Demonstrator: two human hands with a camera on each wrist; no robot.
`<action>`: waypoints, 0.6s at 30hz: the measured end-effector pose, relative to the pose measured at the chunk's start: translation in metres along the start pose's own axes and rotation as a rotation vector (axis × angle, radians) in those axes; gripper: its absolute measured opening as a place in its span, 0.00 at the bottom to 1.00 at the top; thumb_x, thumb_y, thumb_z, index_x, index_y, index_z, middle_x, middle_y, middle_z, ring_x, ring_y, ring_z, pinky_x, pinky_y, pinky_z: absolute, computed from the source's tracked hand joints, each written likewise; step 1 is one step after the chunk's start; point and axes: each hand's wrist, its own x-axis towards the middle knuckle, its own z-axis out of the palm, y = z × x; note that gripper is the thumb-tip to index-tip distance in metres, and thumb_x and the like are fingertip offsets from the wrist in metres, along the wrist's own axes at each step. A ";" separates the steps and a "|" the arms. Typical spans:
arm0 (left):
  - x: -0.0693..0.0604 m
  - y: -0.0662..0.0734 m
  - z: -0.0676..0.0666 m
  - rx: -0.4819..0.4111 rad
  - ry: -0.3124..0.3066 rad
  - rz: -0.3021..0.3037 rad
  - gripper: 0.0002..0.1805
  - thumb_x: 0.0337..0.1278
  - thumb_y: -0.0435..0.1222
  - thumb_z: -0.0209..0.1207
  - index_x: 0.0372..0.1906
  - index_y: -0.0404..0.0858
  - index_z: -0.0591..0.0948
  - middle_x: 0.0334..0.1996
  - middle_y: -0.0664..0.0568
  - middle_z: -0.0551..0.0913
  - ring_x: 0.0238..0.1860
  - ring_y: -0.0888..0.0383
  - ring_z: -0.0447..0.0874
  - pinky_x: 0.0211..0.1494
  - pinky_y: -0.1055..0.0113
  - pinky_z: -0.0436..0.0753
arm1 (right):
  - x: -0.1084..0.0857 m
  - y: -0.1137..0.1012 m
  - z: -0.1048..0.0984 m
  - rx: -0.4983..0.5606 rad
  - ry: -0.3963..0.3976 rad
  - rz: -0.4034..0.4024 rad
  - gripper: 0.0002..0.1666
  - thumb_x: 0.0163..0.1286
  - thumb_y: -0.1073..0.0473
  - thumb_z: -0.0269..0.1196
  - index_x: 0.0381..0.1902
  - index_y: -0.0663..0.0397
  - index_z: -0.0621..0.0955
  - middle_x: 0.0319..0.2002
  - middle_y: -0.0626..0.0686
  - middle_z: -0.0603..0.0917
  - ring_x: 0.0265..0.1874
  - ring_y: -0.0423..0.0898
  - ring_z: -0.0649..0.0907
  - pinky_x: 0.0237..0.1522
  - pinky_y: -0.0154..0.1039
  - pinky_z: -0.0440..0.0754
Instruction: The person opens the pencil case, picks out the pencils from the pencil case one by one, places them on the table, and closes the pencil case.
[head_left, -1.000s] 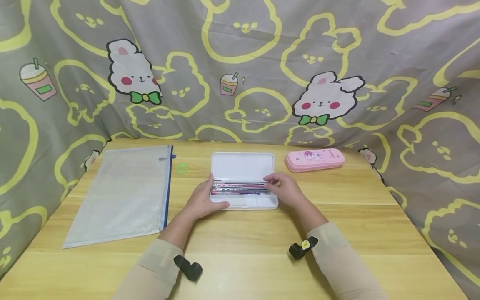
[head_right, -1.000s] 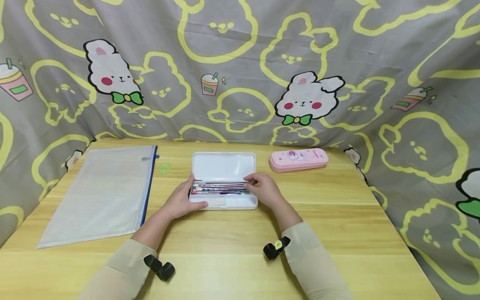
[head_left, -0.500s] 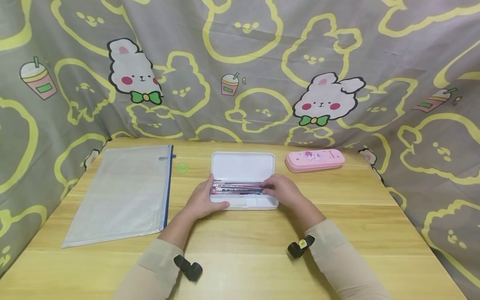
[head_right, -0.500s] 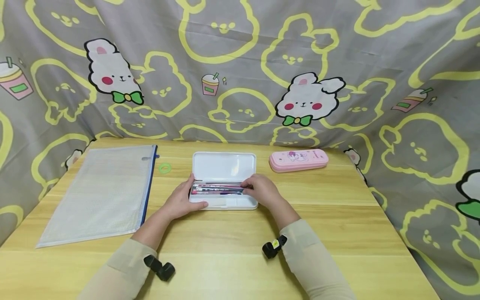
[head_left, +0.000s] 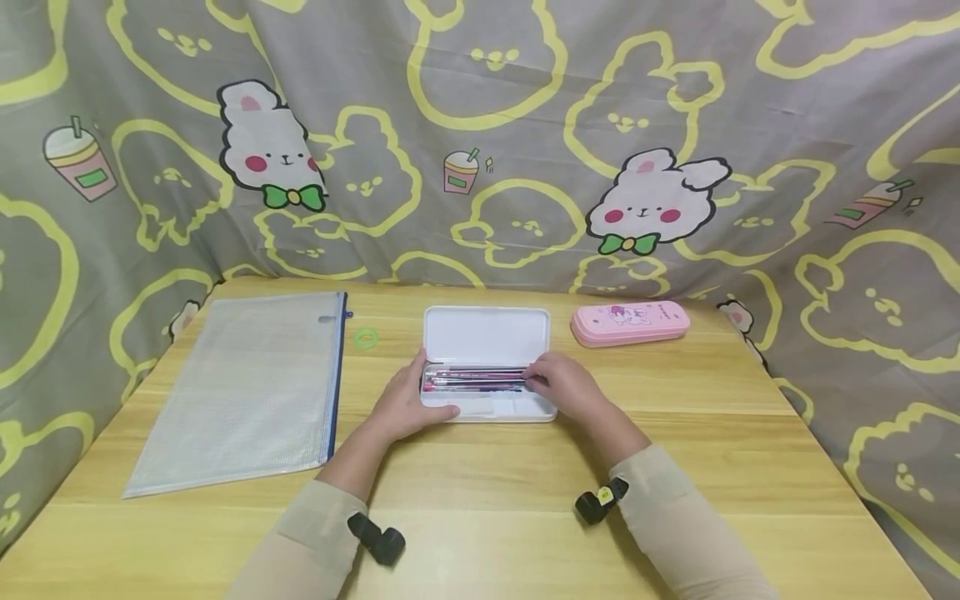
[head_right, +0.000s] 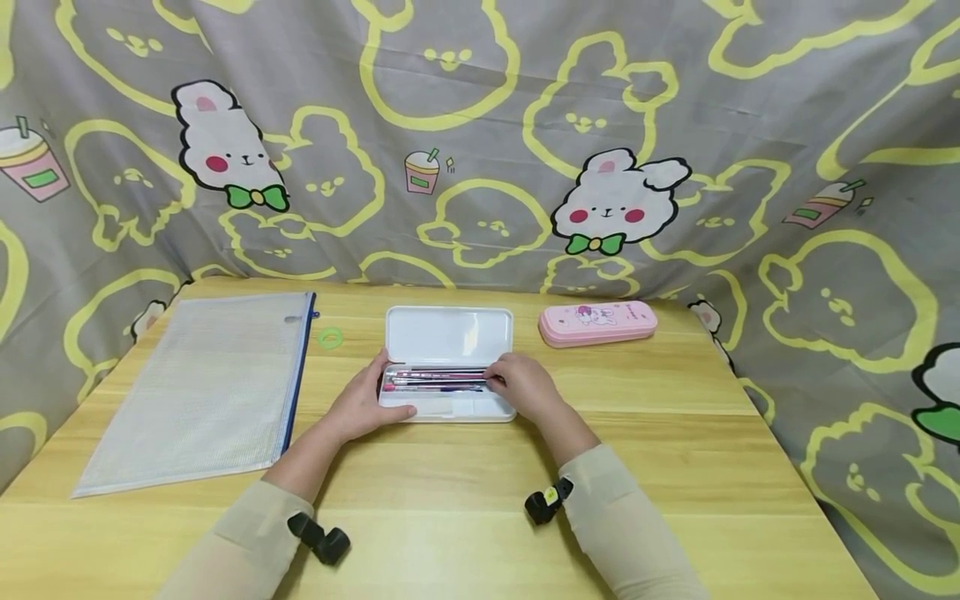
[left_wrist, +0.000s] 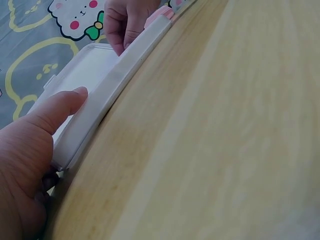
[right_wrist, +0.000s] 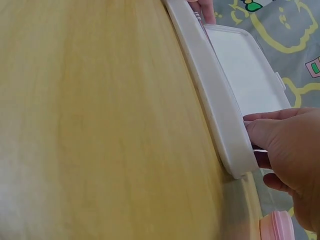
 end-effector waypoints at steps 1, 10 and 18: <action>0.000 0.000 0.000 0.000 0.001 0.000 0.67 0.39 0.55 0.73 0.78 0.32 0.45 0.72 0.31 0.60 0.71 0.36 0.63 0.72 0.43 0.64 | 0.000 0.000 0.000 -0.003 0.002 -0.001 0.08 0.66 0.61 0.65 0.41 0.55 0.87 0.39 0.53 0.86 0.43 0.51 0.83 0.52 0.48 0.81; 0.000 0.000 0.000 0.005 0.003 0.008 0.67 0.39 0.54 0.73 0.78 0.32 0.46 0.72 0.31 0.60 0.71 0.36 0.63 0.72 0.43 0.64 | -0.001 0.003 0.002 -0.027 0.036 -0.052 0.09 0.66 0.64 0.64 0.43 0.55 0.86 0.40 0.54 0.87 0.44 0.53 0.83 0.53 0.50 0.79; 0.000 0.000 0.000 0.000 0.004 0.013 0.67 0.39 0.54 0.73 0.78 0.31 0.45 0.72 0.31 0.60 0.71 0.35 0.63 0.72 0.43 0.64 | -0.004 0.007 0.002 0.129 0.020 0.002 0.11 0.67 0.66 0.62 0.46 0.56 0.86 0.42 0.55 0.86 0.46 0.53 0.82 0.54 0.51 0.78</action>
